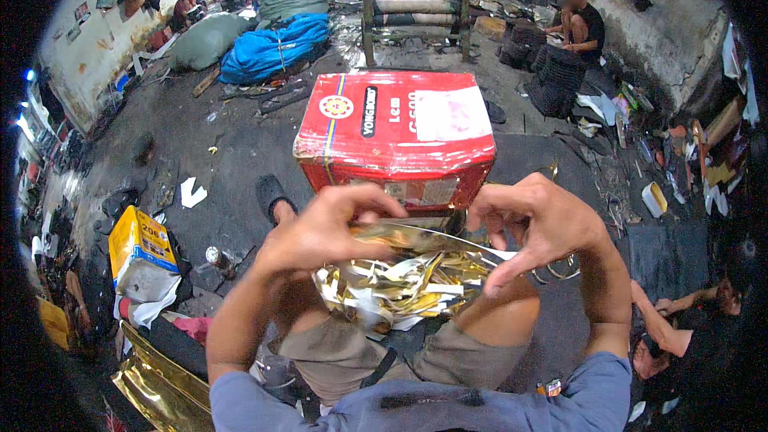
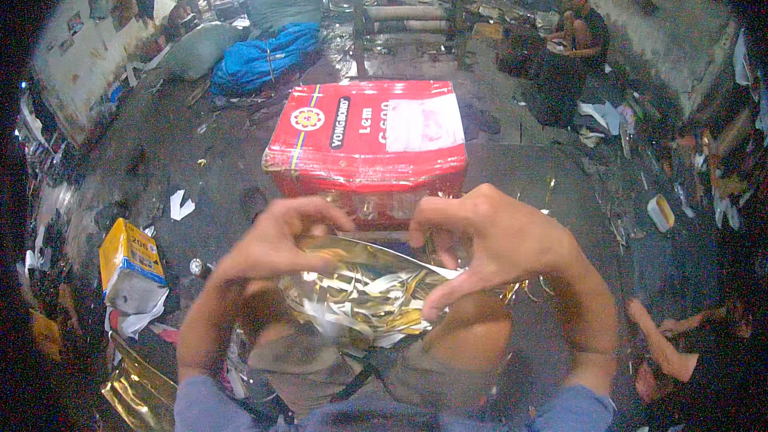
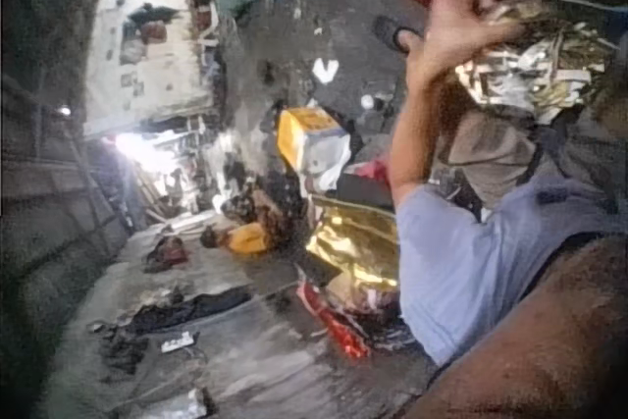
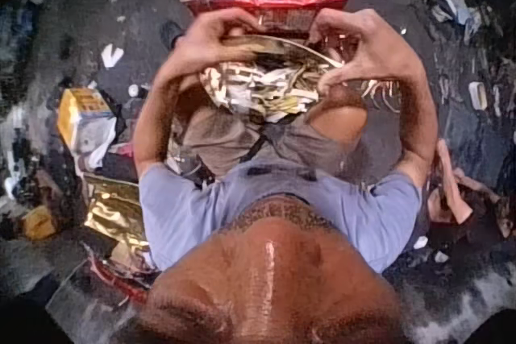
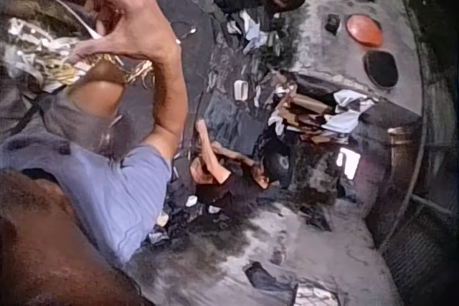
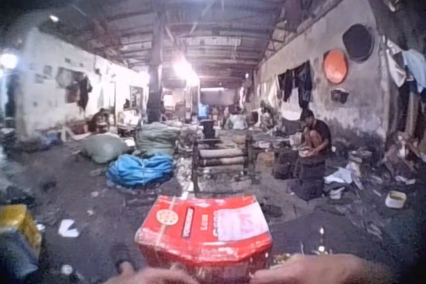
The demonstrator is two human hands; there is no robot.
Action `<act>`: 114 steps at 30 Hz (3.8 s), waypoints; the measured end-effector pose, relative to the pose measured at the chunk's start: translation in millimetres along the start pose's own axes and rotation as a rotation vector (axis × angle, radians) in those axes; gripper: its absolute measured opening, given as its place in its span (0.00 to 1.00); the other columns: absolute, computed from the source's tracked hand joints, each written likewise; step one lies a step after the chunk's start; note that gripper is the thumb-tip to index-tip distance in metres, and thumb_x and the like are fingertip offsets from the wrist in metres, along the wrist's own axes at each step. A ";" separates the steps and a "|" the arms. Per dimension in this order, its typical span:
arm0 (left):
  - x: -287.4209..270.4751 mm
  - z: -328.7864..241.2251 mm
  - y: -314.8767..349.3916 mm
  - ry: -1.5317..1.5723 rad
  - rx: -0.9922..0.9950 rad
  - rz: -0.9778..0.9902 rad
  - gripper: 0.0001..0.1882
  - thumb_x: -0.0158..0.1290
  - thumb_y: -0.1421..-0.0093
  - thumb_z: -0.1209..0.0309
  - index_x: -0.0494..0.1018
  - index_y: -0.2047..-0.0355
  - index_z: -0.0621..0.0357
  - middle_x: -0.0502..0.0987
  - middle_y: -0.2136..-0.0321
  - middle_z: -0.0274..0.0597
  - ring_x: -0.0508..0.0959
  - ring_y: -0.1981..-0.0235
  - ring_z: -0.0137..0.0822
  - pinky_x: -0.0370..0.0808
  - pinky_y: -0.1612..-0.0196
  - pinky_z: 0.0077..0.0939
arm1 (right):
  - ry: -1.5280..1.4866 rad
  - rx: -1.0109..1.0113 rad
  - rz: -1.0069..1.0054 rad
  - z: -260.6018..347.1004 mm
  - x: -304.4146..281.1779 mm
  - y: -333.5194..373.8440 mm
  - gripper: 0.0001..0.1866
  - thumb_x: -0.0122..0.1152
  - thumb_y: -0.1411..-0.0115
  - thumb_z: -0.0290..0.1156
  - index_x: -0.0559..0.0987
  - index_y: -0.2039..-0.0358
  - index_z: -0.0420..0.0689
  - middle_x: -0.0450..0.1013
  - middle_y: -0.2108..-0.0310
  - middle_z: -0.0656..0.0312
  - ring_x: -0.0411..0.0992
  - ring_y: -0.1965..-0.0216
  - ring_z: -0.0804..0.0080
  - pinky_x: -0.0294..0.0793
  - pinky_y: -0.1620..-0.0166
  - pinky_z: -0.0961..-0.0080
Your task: The person wraps a red rectangular box with a white ribbon and gold decorative strips. They repeatedly pull the ribbon around the box, tuck and adjust the ribbon ends, and place gold strips on top, working by hand without visible tools.
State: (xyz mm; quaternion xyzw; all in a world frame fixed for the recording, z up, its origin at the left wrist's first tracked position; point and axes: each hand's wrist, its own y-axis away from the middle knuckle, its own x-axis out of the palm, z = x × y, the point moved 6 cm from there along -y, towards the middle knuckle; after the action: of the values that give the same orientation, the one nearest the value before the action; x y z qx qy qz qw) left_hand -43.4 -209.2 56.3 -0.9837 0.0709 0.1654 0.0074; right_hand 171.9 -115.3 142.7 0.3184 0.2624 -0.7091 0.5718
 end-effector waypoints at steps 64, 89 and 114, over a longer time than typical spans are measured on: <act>-0.3 32.7 -240.7 -0.251 0.414 -0.485 0.10 0.62 0.45 0.69 0.83 0.73 0.65 0.82 0.70 0.52 0.83 0.66 0.43 0.78 0.59 0.37 | 0.097 0.151 -0.895 -220.3 -50.7 -59.0 0.05 0.73 0.43 0.27 0.87 0.67 0.39 0.71 0.71 0.68 0.68 0.71 0.82 0.70 0.66 0.79; 19.6 13.3 -263.3 -0.107 0.577 -0.354 0.07 0.61 0.42 0.73 0.83 0.72 0.66 0.81 0.74 0.44 0.79 0.73 0.30 0.75 0.68 0.30 | -1.318 0.199 -0.891 -282.0 7.4 -59.7 0.08 0.58 0.26 0.38 0.75 0.64 0.53 0.64 0.81 0.78 0.54 0.89 0.91 0.52 0.87 0.87; 18.8 18.1 -267.6 -0.177 0.482 -0.369 0.03 0.62 0.42 0.78 0.82 0.73 0.64 0.82 0.74 0.38 0.79 0.72 0.24 0.76 0.69 0.24 | -0.086 0.445 -1.109 -315.7 -36.8 -78.1 0.17 0.58 0.35 0.37 0.82 0.68 0.33 0.77 0.68 0.36 0.77 0.63 0.36 0.74 0.60 0.51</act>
State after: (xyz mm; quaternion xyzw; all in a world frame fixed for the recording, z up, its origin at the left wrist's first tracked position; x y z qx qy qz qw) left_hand 6.2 53.8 30.7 -0.9316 -0.0727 0.2248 0.2763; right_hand 148.7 157.1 -37.1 0.2170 0.2111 -0.9520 0.0460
